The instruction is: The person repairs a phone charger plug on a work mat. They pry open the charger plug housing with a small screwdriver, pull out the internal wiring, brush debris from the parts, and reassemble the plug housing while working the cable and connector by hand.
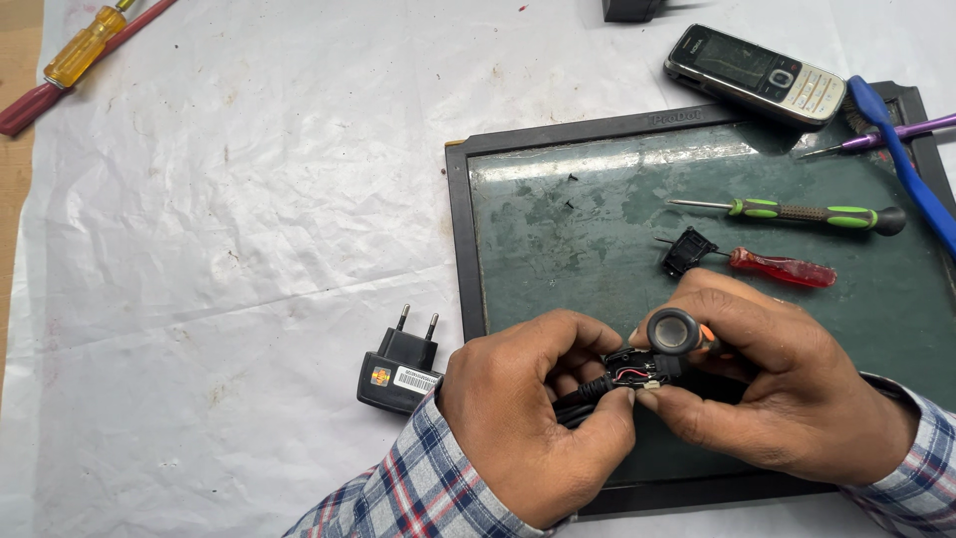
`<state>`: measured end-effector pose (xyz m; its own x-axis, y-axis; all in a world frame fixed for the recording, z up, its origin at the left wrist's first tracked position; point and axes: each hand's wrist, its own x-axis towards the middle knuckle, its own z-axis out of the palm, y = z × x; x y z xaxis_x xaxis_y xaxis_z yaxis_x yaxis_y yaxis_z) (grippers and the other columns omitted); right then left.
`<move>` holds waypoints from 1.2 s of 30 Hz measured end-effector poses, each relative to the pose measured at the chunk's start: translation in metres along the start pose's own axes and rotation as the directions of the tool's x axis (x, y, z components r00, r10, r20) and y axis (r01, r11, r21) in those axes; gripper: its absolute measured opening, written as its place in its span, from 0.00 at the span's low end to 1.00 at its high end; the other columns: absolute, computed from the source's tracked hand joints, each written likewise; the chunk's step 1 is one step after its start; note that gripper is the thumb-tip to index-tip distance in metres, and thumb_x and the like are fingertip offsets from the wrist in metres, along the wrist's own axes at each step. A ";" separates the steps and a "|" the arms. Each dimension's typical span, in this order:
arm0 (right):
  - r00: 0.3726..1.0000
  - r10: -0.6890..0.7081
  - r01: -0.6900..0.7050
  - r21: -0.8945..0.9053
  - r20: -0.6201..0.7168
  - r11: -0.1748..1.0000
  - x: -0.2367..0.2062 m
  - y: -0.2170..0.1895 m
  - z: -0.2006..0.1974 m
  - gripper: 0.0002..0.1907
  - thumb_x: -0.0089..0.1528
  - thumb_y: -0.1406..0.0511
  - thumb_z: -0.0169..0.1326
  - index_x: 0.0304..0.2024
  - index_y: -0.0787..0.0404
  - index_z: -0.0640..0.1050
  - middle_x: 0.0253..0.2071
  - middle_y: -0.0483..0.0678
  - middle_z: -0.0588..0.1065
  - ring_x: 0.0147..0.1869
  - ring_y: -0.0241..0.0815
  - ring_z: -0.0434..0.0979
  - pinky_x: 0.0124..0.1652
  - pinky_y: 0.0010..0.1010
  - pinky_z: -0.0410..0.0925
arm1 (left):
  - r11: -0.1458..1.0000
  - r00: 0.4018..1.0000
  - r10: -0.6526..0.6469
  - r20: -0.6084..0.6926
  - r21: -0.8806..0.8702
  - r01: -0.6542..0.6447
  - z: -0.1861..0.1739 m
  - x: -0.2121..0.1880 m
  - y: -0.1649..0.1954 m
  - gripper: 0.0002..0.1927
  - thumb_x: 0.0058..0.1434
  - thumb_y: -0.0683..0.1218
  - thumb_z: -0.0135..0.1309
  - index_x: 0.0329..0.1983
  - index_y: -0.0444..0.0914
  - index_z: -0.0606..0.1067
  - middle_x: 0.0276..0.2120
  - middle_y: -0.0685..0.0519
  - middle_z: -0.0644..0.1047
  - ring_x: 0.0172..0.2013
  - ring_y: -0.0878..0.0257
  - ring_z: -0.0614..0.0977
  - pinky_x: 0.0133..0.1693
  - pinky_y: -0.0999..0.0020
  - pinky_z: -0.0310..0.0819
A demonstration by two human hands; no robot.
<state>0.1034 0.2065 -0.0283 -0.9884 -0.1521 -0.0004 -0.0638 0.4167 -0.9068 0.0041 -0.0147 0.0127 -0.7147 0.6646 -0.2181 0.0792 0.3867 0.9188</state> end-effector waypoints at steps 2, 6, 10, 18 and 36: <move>1.000 -0.003 0.004 0.020 -0.007 1.000 -0.001 0.002 0.000 0.16 0.58 0.64 0.68 0.46 0.61 0.81 0.36 0.41 0.70 0.32 0.29 0.63 0.26 0.22 0.61 | 0.998 1.000 0.027 -0.016 -0.050 -0.028 0.001 -0.001 -0.001 0.14 0.50 0.46 0.60 0.39 0.36 0.80 0.26 0.54 0.82 0.26 0.71 0.84 0.32 0.76 0.81; 1.000 -0.017 0.017 0.047 0.004 0.999 -0.002 0.004 0.001 0.14 0.60 0.65 0.68 0.46 0.61 0.81 0.34 0.40 0.70 0.33 0.29 0.62 0.26 0.22 0.61 | 0.997 1.000 -0.010 0.011 -0.074 0.011 0.001 -0.001 -0.002 0.15 0.49 0.46 0.60 0.40 0.36 0.80 0.26 0.54 0.82 0.27 0.70 0.84 0.32 0.75 0.82; 1.000 -0.025 0.025 0.055 0.005 0.998 -0.003 0.004 0.001 0.14 0.59 0.65 0.67 0.46 0.61 0.81 0.35 0.41 0.70 0.32 0.28 0.65 0.27 0.22 0.61 | 0.997 0.999 -0.027 0.030 -0.068 0.029 0.000 -0.001 -0.002 0.13 0.48 0.46 0.60 0.37 0.36 0.79 0.25 0.54 0.82 0.26 0.71 0.84 0.31 0.75 0.81; 0.995 -0.095 0.094 0.137 -0.001 0.986 0.001 0.001 0.001 0.12 0.60 0.65 0.65 0.45 0.61 0.79 0.37 0.41 0.73 0.34 0.27 0.70 0.28 0.20 0.66 | 0.994 0.996 -0.067 0.051 -0.083 0.071 0.001 -0.001 -0.001 0.13 0.48 0.45 0.61 0.36 0.36 0.79 0.24 0.55 0.82 0.25 0.71 0.83 0.30 0.76 0.81; 0.993 0.121 -0.115 0.179 -0.018 0.977 -0.011 0.011 -0.001 0.19 0.60 0.71 0.66 0.53 0.65 0.78 0.36 0.43 0.70 0.30 0.26 0.62 0.23 0.20 0.58 | 0.996 0.999 -0.021 -0.024 -0.087 0.019 0.001 0.000 0.000 0.12 0.49 0.45 0.61 0.37 0.36 0.80 0.25 0.54 0.82 0.26 0.70 0.83 0.31 0.75 0.80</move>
<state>0.1135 0.2135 -0.0382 -0.9911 -0.0848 -0.1022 0.0766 0.2639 -0.9615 0.0048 -0.0140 0.0128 -0.7329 0.6406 -0.2291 0.0049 0.3417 0.9398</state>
